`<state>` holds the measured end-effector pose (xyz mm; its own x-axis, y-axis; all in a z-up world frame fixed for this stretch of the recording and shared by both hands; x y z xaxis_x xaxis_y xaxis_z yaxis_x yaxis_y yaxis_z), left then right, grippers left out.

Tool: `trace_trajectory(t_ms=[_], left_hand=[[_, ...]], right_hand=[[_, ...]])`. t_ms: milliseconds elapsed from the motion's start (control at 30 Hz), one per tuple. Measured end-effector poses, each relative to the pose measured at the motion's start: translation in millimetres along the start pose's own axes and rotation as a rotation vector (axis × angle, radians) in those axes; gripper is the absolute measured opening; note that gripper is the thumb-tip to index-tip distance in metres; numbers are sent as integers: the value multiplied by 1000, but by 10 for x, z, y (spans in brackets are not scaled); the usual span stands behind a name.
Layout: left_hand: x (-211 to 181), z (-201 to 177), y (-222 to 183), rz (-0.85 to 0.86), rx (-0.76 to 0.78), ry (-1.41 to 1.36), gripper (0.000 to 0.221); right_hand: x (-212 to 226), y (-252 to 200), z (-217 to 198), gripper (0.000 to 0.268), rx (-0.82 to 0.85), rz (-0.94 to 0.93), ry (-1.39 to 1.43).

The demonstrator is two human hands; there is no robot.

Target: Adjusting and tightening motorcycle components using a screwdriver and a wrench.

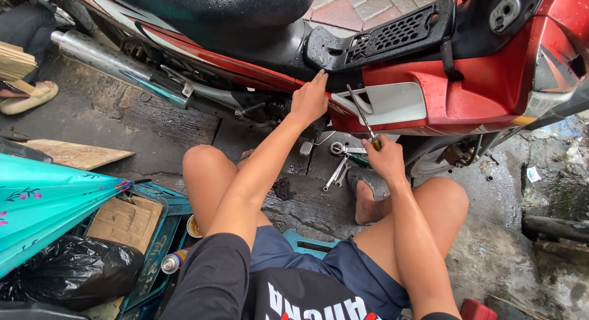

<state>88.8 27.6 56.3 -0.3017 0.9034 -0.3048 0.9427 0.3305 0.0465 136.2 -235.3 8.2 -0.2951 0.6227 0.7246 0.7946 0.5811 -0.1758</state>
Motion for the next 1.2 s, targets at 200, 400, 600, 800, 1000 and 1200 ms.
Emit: trace_trajectory(t_ms=[200, 400, 600, 800, 1000, 1200], left_hand=[[-195, 50, 136, 90, 237, 61, 88], [60, 516, 407, -25, 289, 73, 102], [230, 618, 567, -116, 257, 337, 94], [422, 783, 772, -238, 240, 556, 84], [373, 490, 579, -289, 248, 723, 89], [329, 352, 335, -212, 211, 474, 77]], right_hand=[[46, -15, -54, 33, 15, -11, 25], [5, 14, -57, 35, 15, -11, 21], [72, 19, -83, 34, 11, -10, 25], [81, 6, -88, 35, 3, -12, 18], [400, -169, -223, 48, 126, 114, 20], [65, -55, -104, 35, -10, -20, 6]])
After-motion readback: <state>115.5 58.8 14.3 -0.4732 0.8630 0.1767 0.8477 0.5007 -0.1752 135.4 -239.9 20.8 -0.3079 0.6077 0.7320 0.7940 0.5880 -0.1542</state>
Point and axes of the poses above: each hand's wrist, its own y-axis towards the middle knuckle, its own z-axis out of the palm, x = y × z, the point moved 8 cm from there along y, towards the middle knuckle, and after that the axes turned 8 degrees about x, right-handed, at the moved point
